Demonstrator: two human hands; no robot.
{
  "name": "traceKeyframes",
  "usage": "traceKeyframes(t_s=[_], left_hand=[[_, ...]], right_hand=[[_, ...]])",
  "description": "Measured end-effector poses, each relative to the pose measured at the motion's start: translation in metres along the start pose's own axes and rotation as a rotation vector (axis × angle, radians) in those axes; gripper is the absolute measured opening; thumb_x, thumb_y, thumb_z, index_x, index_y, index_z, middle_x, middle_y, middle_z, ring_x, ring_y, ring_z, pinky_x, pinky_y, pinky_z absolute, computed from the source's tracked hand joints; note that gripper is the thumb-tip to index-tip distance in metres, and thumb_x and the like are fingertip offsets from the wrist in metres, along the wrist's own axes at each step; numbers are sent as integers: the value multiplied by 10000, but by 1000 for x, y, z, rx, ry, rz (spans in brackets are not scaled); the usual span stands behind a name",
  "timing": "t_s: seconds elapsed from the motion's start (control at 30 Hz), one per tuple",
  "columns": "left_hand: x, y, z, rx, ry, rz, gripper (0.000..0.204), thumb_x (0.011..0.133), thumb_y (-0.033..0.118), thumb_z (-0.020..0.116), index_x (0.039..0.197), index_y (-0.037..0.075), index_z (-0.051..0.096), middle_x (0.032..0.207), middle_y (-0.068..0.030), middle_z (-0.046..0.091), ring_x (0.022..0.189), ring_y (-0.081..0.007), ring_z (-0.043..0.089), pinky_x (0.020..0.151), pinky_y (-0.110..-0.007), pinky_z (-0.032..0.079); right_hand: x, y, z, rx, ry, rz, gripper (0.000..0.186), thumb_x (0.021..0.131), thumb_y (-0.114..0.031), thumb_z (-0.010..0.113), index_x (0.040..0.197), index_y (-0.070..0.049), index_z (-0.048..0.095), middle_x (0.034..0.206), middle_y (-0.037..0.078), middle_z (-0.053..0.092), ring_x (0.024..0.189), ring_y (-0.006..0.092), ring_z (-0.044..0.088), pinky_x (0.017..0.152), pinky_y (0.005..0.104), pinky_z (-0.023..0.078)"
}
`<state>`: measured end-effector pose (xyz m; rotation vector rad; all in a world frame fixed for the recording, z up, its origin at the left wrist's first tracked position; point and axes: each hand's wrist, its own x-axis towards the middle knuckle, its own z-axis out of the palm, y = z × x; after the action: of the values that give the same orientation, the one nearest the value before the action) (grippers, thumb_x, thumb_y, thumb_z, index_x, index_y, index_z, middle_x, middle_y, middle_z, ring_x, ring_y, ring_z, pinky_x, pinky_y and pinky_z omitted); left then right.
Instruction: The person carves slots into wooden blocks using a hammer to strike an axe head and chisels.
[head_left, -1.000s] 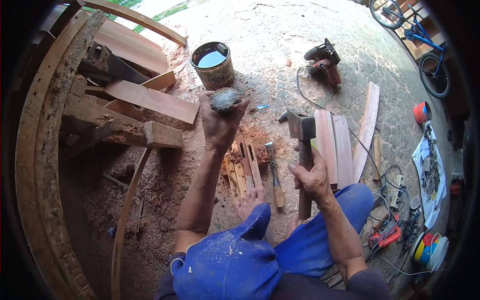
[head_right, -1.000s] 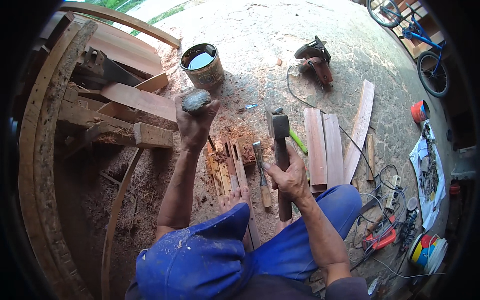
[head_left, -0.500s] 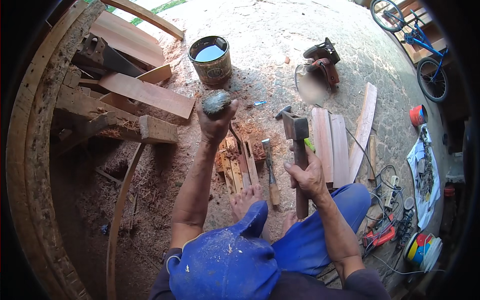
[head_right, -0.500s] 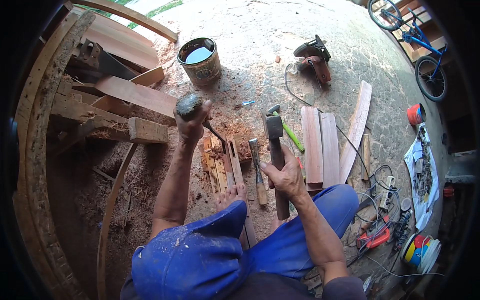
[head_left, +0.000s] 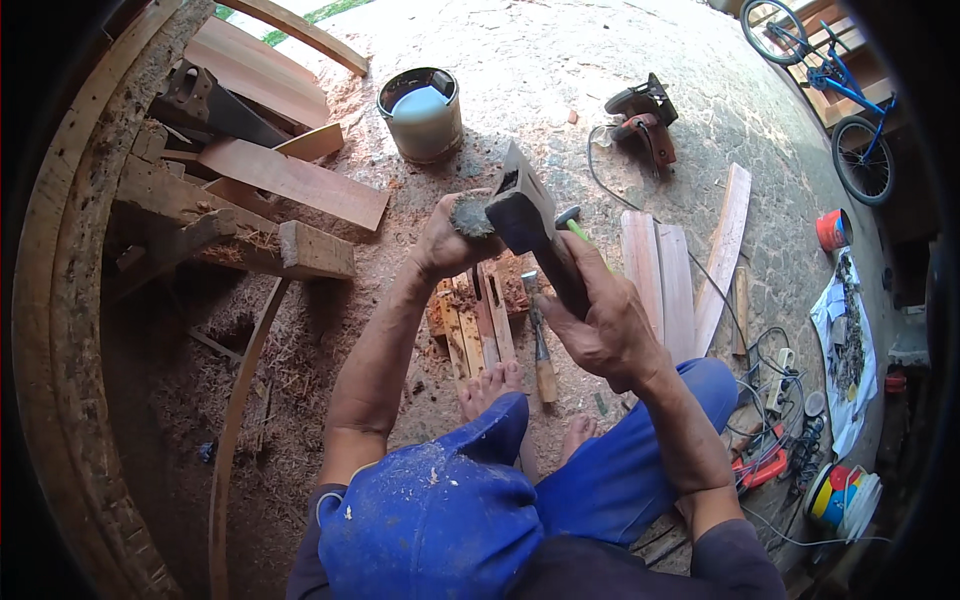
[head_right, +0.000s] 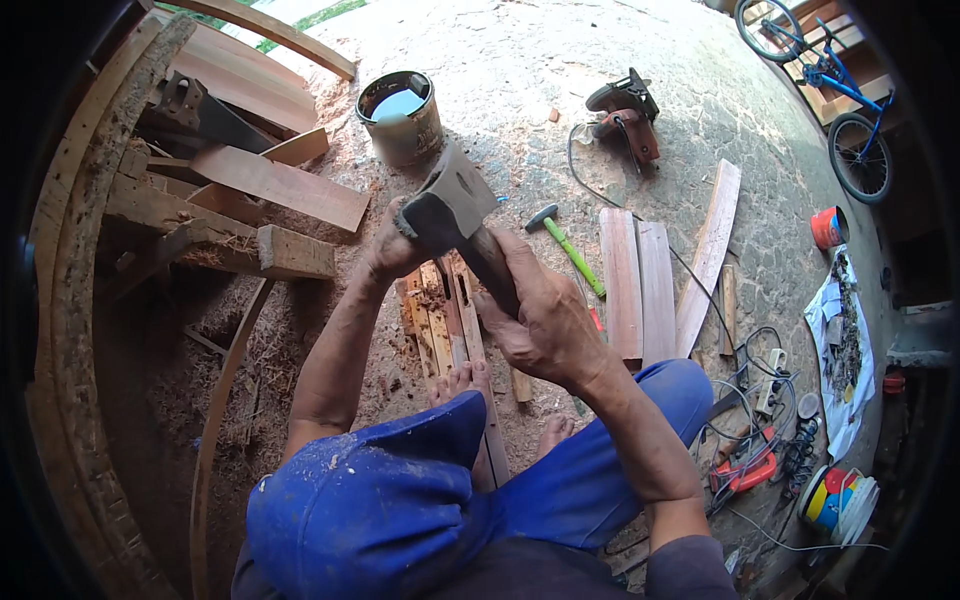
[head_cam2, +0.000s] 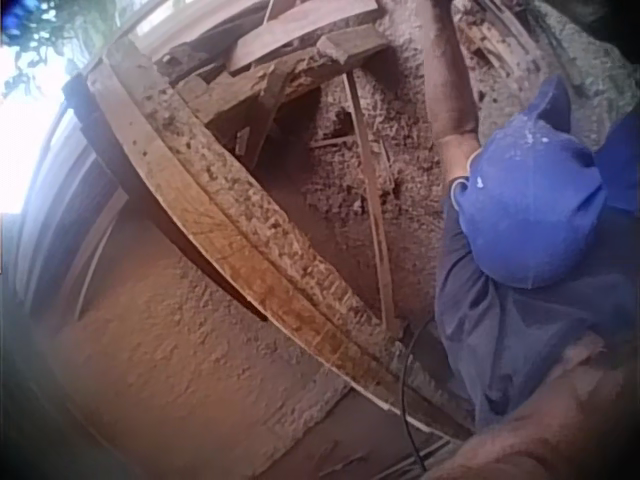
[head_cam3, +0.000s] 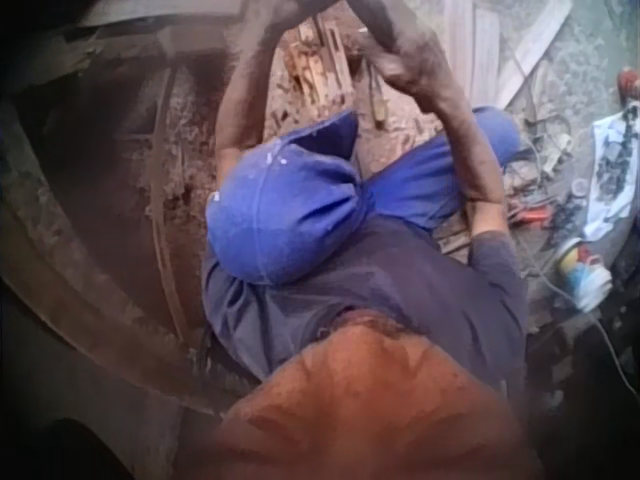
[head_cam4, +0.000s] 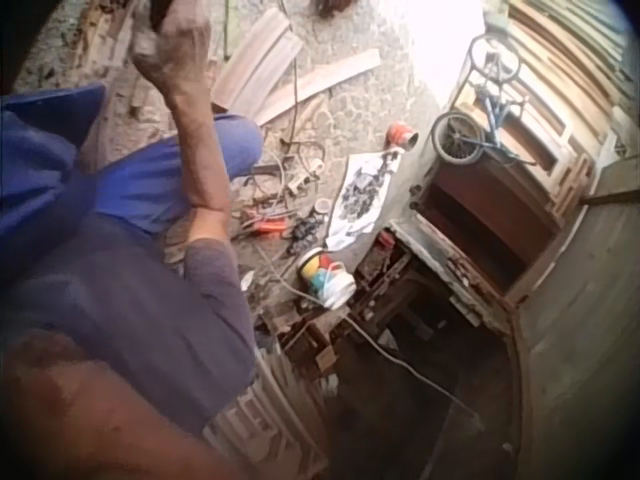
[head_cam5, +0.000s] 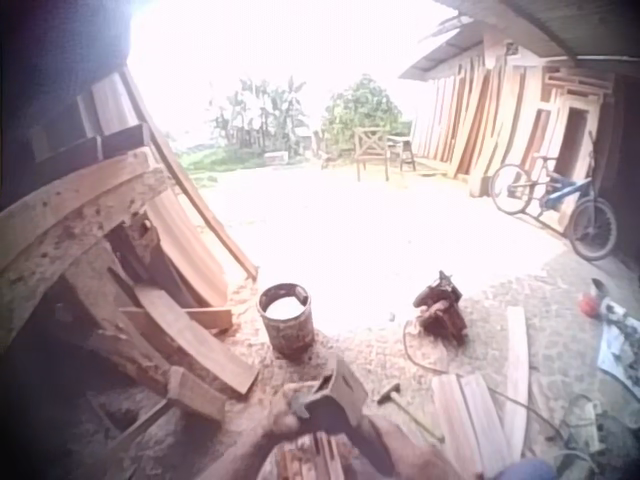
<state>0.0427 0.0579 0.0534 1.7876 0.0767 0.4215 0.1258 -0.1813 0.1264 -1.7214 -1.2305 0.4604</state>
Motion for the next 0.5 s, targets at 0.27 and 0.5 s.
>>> traceKeyframes(t_s=[0.27, 0.5], left_hand=[[-19, -25, 6, 315, 257, 248, 296, 846, 103, 790, 1126, 34, 723, 1024, -89, 764, 917, -135, 720, 786, -325, 590], [-23, -37, 20, 128, 312, 10, 102, 822, 95, 760, 882, 27, 711, 789, -51, 702, 700, -113, 620, 654, -328, 532]], right_hand=[[43, -14, 3, -773, -310, 19, 583, 893, -72, 600, 1436, -33, 392, 921, 237, 677, 806, 428, 700, 681, 507, 569], [45, -29, -22, -108, 2, -62, 617, 903, -163, 709, 1456, -58, 456, 1012, 246, 700, 889, 357, 725, 778, 470, 552]])
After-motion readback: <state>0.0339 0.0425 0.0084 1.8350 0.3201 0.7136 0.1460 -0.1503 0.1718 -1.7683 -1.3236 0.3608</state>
